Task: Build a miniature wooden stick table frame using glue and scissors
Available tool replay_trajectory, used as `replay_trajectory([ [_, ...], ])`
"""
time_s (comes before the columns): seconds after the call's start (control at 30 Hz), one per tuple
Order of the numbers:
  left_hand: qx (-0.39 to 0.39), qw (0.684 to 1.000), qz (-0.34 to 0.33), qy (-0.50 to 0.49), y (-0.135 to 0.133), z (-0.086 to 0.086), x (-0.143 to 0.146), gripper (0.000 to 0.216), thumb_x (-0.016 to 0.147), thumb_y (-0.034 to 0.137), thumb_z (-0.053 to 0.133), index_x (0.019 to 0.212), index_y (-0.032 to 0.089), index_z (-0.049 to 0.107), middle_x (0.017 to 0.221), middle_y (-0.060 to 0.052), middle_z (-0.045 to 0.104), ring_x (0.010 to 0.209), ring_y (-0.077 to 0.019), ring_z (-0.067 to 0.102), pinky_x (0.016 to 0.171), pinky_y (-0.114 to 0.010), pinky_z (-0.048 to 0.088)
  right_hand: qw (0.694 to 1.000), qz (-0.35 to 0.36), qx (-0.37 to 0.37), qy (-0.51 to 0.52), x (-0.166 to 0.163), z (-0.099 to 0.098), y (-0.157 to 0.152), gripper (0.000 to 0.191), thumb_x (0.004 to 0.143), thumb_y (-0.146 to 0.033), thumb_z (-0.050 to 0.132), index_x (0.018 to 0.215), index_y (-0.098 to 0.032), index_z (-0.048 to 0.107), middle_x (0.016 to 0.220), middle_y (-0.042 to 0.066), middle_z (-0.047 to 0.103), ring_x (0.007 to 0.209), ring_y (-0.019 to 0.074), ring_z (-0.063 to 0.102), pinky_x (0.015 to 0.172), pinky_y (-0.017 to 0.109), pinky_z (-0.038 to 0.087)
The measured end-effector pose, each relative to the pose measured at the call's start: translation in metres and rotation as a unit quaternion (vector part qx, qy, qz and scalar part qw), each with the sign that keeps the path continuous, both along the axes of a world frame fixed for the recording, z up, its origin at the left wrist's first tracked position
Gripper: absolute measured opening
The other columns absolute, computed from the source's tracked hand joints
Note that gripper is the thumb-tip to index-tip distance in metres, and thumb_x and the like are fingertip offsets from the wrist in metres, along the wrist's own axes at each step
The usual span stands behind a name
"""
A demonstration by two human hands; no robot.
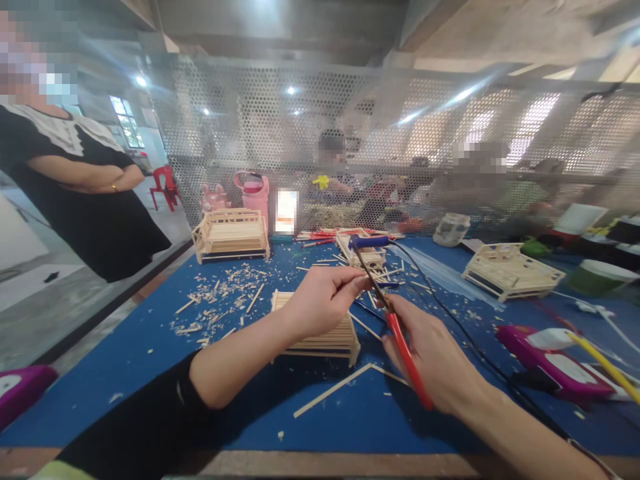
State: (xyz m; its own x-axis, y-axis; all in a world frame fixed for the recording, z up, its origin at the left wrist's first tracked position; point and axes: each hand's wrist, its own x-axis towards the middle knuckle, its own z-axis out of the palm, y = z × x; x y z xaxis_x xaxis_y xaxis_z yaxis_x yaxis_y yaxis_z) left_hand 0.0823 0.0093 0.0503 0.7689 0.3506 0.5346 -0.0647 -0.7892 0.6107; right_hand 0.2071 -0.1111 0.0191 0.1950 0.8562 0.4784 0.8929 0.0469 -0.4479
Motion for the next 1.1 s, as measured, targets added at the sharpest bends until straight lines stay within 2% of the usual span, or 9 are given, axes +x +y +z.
replay_trajectory([
  [0.17,0.041,0.999,0.027,-0.002,-0.002,0.003,-0.002,0.030,0.087,0.026,0.041,0.078,0.013,0.067,0.062,-0.001,0.060,0.055,-0.0099,0.048,0.053,-0.021,0.037,0.999,-0.016,0.006,-0.039,0.007,-0.009,0.004,0.005,0.072,-0.020,0.039,0.074,-0.022,0.043,0.051,-0.003,0.050,0.044,0.0142,0.045,0.045,0.025,0.035],
  [0.3,0.051,0.998,0.042,0.002,0.003,0.000,-0.001,0.027,0.086,0.021,0.042,0.081,0.013,0.066,0.072,-0.004,0.067,0.064,-0.0122,0.057,0.059,-0.022,0.042,0.999,-0.012,-0.010,-0.045,0.015,-0.014,0.006,0.002,0.071,-0.022,0.039,0.071,-0.023,0.039,0.046,-0.005,0.043,0.040,0.0126,0.038,0.043,0.024,0.031],
  [0.5,0.028,0.999,0.023,-0.001,0.003,-0.003,0.001,0.028,0.086,0.023,0.042,0.085,0.015,0.068,0.079,-0.006,0.070,0.073,-0.0157,0.062,0.066,-0.025,0.045,0.999,0.005,-0.032,-0.039,0.020,-0.012,0.003,0.013,0.069,-0.020,0.042,0.066,-0.025,0.031,0.045,-0.007,0.039,0.040,0.0115,0.035,0.042,0.023,0.029],
  [0.7,0.077,0.997,0.018,0.015,-0.007,0.002,-0.002,0.031,0.087,0.026,0.041,0.078,0.015,0.068,0.062,-0.002,0.062,0.057,-0.0114,0.052,0.056,-0.022,0.039,1.000,-0.005,0.001,-0.027,0.008,-0.008,0.004,0.016,0.067,-0.014,0.041,0.078,-0.024,0.035,0.059,-0.002,0.049,0.049,0.0157,0.046,0.048,0.025,0.036],
  [0.9,0.100,0.994,0.038,0.001,-0.005,-0.001,-0.002,0.027,0.087,0.021,0.042,0.082,0.014,0.067,0.062,-0.002,0.062,0.055,-0.0100,0.051,0.055,-0.020,0.037,0.999,-0.010,0.027,-0.016,0.011,-0.016,0.007,0.014,0.063,-0.016,0.040,0.070,-0.026,0.032,0.050,-0.006,0.040,0.043,0.0142,0.040,0.044,0.025,0.033],
  [1.0,0.124,0.991,0.040,0.004,-0.004,-0.006,0.000,0.027,0.087,0.022,0.042,0.077,0.013,0.066,0.063,-0.004,0.063,0.058,-0.0112,0.053,0.057,-0.021,0.038,1.000,0.015,0.015,0.005,0.014,-0.013,0.007,0.014,0.060,-0.017,0.040,0.063,-0.026,0.030,0.047,-0.007,0.036,0.041,0.0118,0.035,0.042,0.023,0.030],
  [1.1,0.139,0.990,0.024,0.017,-0.005,-0.009,0.002,0.031,0.088,0.024,0.040,0.074,0.013,0.065,0.066,-0.005,0.064,0.062,-0.0121,0.056,0.059,-0.021,0.039,0.997,0.062,-0.007,0.038,0.015,-0.003,0.009,0.011,0.058,-0.017,0.039,0.059,-0.025,0.031,0.047,-0.007,0.033,0.043,0.0106,0.033,0.042,0.022,0.030],
])
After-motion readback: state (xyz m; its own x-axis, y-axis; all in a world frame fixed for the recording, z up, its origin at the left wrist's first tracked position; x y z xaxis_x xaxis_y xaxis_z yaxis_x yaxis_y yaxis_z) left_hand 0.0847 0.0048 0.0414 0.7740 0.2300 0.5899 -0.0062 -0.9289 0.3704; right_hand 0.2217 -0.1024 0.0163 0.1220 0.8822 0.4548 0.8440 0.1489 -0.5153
